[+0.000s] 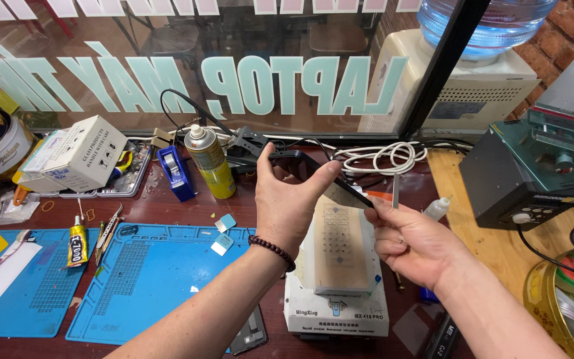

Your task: The person uses a small screwdriver to remove screws from the back of a disassembled smartphone. They then use a metal prying tool to separate the back cover from the phone body, carefully working around the edges to detach it.

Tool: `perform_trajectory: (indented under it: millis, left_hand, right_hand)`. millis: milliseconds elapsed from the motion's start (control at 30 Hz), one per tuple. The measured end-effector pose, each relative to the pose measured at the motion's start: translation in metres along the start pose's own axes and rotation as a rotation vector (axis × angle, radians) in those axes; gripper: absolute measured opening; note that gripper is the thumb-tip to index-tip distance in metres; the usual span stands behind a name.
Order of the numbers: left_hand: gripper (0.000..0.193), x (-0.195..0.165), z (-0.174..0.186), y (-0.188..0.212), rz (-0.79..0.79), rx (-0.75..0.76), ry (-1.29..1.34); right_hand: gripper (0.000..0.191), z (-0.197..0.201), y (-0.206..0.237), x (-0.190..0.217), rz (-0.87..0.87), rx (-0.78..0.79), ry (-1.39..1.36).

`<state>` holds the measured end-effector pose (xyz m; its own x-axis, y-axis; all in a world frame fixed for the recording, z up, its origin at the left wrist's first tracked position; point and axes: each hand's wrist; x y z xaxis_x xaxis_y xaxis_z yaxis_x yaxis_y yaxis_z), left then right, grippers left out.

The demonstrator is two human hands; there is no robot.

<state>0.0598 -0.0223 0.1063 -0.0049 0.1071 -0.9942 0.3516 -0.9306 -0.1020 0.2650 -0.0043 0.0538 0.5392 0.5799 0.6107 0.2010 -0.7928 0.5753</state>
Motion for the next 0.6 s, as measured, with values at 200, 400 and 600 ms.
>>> perform_trajectory:
  millis: [200, 400, 600]
  left_hand:
    - [0.105, -0.002, -0.007, 0.005, -0.116, 0.078, -0.003]
    - [0.103, 0.0, -0.007, 0.002, -0.001, 0.024, -0.033]
    - [0.095, -0.002, 0.002, -0.01, 0.153, -0.1, -0.095]
  right_hand:
    - [0.02, 0.018, 0.002, -0.003, -0.155, -0.014, -0.04]
    - [0.016, 0.028, 0.005, -0.007, -0.107, 0.163, -0.122]
    - [0.02, 0.027, 0.014, -0.004, -0.036, 0.114, -0.005]
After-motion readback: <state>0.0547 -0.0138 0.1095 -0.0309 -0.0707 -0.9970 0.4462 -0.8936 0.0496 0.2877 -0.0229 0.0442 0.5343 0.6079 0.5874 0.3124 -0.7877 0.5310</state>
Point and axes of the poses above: each hand's wrist, its own y-axis away from the middle knuckle, its own z-axis out of the back of the hand, x = y × z, and after that the axes turned 4 degrees about -y, right-handed
